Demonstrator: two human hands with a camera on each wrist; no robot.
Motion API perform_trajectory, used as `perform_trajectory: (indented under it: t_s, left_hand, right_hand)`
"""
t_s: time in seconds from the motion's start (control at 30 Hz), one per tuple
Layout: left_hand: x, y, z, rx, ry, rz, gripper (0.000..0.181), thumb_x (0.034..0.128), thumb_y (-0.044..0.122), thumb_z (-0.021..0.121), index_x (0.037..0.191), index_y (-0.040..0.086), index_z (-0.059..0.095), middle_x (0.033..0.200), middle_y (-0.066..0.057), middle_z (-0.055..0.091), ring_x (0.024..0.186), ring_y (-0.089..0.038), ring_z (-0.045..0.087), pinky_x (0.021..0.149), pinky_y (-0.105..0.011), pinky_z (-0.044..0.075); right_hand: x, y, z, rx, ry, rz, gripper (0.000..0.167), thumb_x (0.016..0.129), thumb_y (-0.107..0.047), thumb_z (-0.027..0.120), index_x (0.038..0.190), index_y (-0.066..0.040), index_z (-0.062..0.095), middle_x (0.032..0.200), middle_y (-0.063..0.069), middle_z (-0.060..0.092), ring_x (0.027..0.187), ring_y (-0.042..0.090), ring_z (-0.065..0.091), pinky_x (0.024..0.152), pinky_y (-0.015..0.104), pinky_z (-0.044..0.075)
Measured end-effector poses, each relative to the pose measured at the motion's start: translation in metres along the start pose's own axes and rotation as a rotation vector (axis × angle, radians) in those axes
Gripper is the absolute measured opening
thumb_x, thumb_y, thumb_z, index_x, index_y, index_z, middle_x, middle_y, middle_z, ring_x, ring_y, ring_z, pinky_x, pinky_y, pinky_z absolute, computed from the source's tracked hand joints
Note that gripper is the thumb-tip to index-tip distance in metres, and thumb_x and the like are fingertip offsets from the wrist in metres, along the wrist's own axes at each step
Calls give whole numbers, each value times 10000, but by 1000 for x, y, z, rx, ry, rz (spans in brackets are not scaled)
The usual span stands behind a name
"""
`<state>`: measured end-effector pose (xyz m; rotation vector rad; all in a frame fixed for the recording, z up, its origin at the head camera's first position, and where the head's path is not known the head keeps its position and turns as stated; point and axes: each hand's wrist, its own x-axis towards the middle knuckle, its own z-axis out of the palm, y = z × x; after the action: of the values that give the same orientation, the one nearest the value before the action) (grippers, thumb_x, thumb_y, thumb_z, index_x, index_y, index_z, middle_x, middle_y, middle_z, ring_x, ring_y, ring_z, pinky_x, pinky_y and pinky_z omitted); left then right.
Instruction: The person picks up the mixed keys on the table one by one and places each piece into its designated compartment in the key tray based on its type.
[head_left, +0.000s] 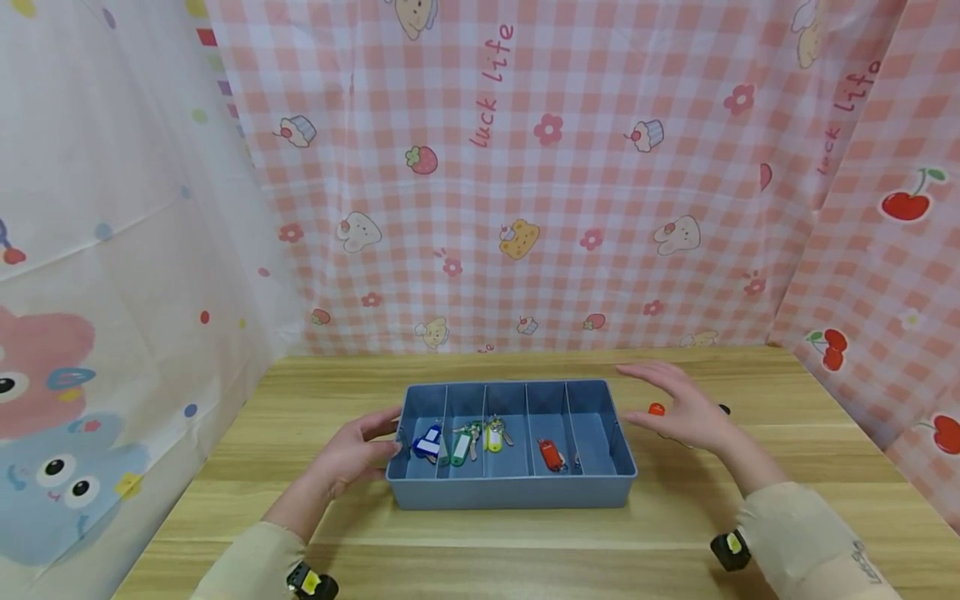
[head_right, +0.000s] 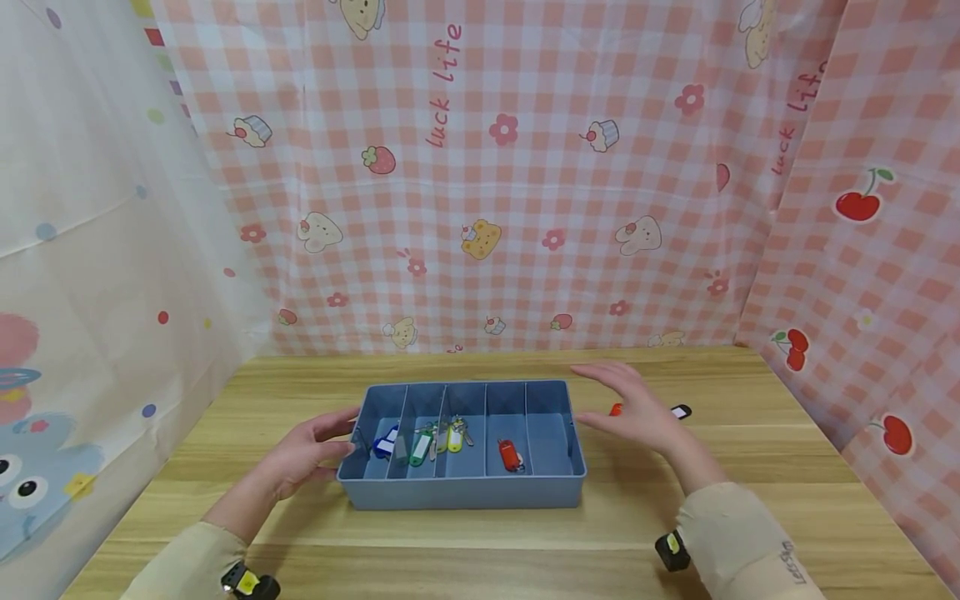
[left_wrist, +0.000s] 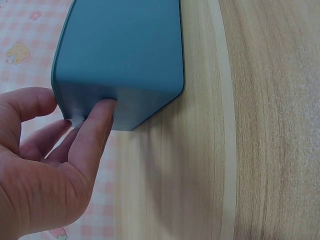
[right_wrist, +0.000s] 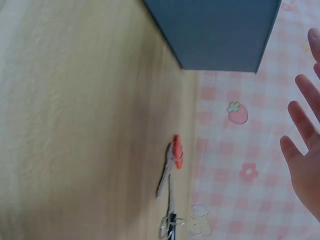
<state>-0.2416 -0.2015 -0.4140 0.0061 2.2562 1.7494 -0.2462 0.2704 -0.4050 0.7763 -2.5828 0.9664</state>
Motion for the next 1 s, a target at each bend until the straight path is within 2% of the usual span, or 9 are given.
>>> perform_trajectory:
  t_s: [0.23,0.47,0.67,1.0]
  left_hand:
    - [0,1,1,-4,-6,4,606,920,-49,582,1497,32,414,1470,-285,415,1235,-442,511,881,-567,523]
    - [-1,1,0,10,4,2,606,917,-49,588,1494,39,424,1465,-278,426,1228,-433,520,873,-566,527]
    - [-2,1,1,15,3,-1,604,920,-40,590,1495,38,420,1464,-284,422,1231,-440,515,873,-564,528]
    - [-1,1,1,9,3,-6,606,918,-45,588,1494,40,422,1465,-283,420,1236,-443,510,874,-564,528]
  right_hand:
    - [-8,3,-4,20,33,76,638,815,-172,824,1389,-85,561,1375,177,554,1254,392,418,961,676,361]
    - [-13,14,-2,1,84,12,654,784,-98,832,1378,-46,562,1356,207,564,1229,424,433,950,653,340]
    - [-16,27,-1,-28,86,-12,678,763,-79,841,1374,-15,552,1330,227,576,1192,432,459,931,620,351]
    - [-22,41,-2,-52,10,113,647,791,-142,831,1359,-2,555,1326,250,567,1204,453,455,958,652,356]
